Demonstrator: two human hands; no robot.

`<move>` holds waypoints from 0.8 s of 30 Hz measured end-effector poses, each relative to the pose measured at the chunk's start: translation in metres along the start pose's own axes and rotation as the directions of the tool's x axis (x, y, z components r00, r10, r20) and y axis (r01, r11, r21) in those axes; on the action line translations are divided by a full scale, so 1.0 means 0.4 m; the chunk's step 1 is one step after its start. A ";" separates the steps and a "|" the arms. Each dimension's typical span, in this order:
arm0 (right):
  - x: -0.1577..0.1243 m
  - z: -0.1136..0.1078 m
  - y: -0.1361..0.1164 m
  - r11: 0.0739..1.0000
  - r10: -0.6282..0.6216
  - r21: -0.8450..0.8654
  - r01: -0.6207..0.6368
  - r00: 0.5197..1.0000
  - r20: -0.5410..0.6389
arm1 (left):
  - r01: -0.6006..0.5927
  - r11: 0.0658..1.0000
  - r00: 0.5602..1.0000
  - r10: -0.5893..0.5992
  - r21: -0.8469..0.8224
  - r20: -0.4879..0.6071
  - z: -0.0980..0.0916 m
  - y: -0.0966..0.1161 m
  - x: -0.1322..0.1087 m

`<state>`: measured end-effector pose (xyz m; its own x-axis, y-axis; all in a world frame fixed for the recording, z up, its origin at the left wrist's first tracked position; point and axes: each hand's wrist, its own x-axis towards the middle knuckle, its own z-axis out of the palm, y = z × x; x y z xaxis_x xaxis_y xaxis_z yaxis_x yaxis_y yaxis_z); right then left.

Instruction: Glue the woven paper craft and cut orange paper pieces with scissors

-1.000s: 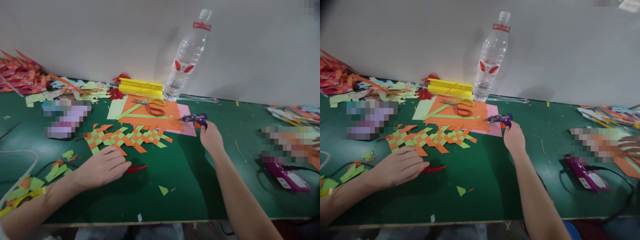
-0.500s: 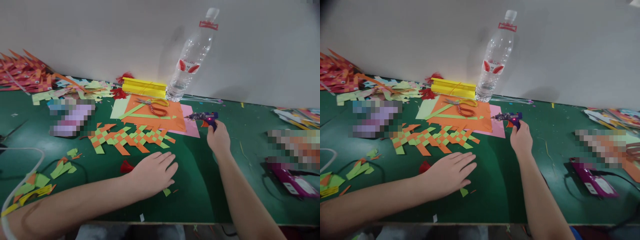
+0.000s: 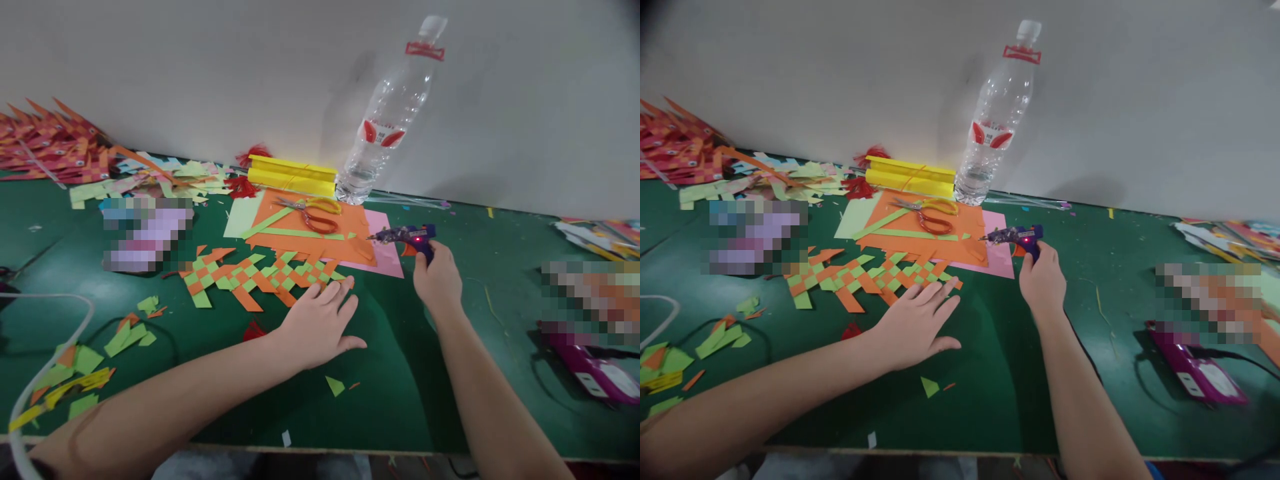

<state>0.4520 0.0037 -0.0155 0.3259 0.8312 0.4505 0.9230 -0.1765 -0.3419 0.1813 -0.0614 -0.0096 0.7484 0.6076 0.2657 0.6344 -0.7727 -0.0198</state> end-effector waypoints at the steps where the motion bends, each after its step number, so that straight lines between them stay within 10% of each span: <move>1: -0.001 -0.001 -0.002 1.000 -0.003 -0.001 0.003 1.000 0.002 | -0.001 1.000 1.000 0.001 -0.018 0.009 0.004 -0.003 0.003; 24: -0.029 -0.015 -0.054 0.983 -0.174 -0.046 0.179 0.980 0.093 | -0.218 0.976 0.972 0.217 -0.009 -0.096 -0.014 0.030 -0.057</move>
<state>0.4294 -0.0052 -0.0083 0.1396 0.8947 0.4243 0.9749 -0.0490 -0.2174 0.1708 -0.0857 -0.0107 0.8459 0.4054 0.3467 0.4538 -0.8885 -0.0684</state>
